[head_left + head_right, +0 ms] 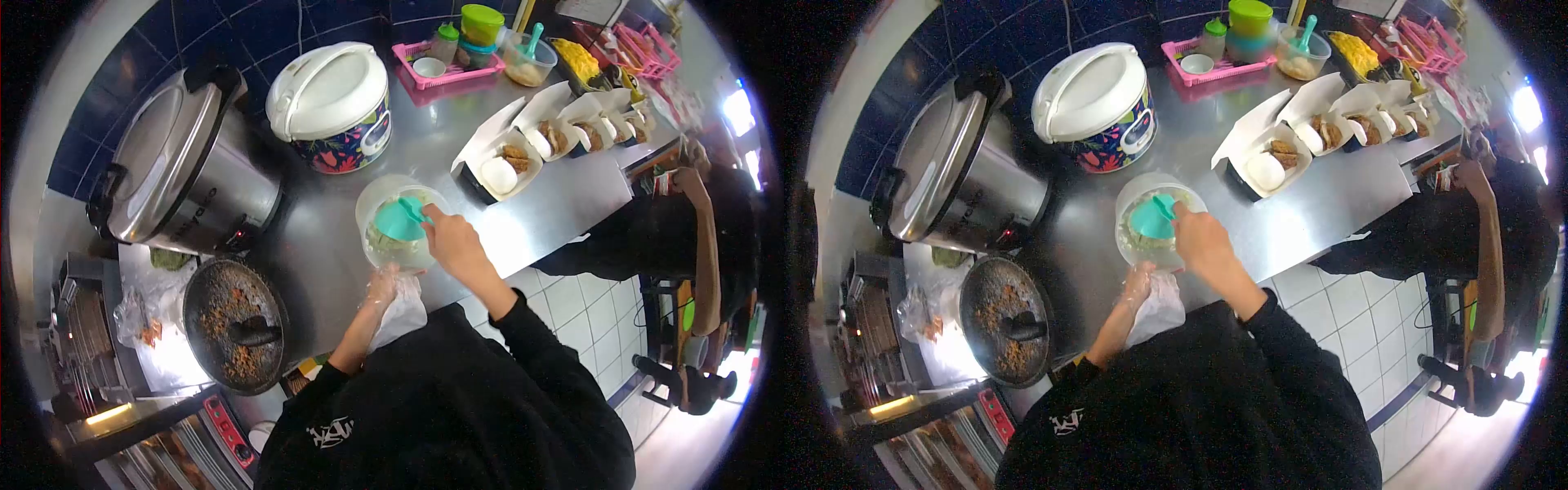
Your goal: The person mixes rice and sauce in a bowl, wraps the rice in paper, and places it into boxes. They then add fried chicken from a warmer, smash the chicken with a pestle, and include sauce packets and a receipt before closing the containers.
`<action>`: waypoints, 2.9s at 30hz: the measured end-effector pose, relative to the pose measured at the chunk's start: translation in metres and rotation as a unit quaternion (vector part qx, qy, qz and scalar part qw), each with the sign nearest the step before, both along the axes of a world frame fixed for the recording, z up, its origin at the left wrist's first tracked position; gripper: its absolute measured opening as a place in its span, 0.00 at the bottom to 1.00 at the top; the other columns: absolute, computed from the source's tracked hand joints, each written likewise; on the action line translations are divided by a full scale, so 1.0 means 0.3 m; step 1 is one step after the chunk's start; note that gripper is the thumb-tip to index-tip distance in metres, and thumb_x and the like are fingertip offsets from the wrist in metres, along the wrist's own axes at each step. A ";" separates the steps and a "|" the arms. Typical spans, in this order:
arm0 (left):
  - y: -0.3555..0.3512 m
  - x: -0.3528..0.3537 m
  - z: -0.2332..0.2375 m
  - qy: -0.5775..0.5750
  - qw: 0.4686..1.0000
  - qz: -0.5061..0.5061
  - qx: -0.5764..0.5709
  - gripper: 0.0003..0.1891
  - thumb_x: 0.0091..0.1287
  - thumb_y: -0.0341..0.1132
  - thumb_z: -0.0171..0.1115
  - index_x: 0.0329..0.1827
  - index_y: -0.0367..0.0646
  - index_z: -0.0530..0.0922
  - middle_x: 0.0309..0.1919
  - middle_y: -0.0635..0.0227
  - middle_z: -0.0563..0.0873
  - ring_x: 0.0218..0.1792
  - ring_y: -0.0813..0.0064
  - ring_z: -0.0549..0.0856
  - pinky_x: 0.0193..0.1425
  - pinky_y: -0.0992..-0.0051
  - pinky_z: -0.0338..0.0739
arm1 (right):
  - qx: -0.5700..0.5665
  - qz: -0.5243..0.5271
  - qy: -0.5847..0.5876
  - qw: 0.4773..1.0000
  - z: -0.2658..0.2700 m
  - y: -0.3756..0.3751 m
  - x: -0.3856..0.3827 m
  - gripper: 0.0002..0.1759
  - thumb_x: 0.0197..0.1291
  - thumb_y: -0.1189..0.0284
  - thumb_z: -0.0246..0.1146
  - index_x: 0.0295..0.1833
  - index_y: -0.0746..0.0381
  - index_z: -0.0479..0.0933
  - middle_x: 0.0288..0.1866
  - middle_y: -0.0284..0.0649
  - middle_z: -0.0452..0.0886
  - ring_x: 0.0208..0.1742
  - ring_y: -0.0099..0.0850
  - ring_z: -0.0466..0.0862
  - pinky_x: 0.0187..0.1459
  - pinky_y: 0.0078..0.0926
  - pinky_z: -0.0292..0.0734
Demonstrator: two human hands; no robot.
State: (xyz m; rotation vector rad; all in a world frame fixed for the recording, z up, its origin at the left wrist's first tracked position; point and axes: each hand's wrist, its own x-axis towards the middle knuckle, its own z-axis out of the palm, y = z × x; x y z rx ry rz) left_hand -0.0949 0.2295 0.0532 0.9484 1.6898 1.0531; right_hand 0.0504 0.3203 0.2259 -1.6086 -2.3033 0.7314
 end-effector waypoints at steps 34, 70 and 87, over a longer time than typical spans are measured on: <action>0.048 0.062 -0.263 0.242 0.950 -0.188 0.068 0.10 0.59 0.32 0.50 0.33 0.36 0.79 0.29 0.49 0.81 0.34 0.50 0.80 0.40 0.57 0.72 | 0.149 -0.046 -0.094 0.983 -0.212 -0.085 0.105 0.35 0.56 0.75 0.55 0.71 0.52 0.57 0.43 0.55 0.75 0.27 0.42 0.82 0.26 0.38 0.77; 0.053 0.120 -0.031 0.233 0.945 -0.225 0.034 0.12 0.59 0.34 0.47 0.32 0.33 0.75 0.25 0.56 0.75 0.29 0.61 0.74 0.36 0.61 0.68 | -0.019 -0.173 0.224 0.959 -0.267 -0.218 0.224 0.23 0.60 0.73 0.55 0.62 0.58 0.65 0.39 0.51 0.78 0.30 0.48 0.81 0.36 0.45 0.74; 0.095 -0.082 -0.050 0.050 0.954 -0.242 0.172 0.24 0.70 0.48 0.45 0.55 0.35 0.72 0.49 0.56 0.79 0.46 0.61 0.80 0.47 0.65 0.75 | 0.327 -0.155 0.000 0.932 -0.173 -0.222 0.056 0.25 0.53 0.63 0.59 0.57 0.59 0.71 0.50 0.49 0.71 0.55 0.46 0.71 0.53 0.42 0.68</action>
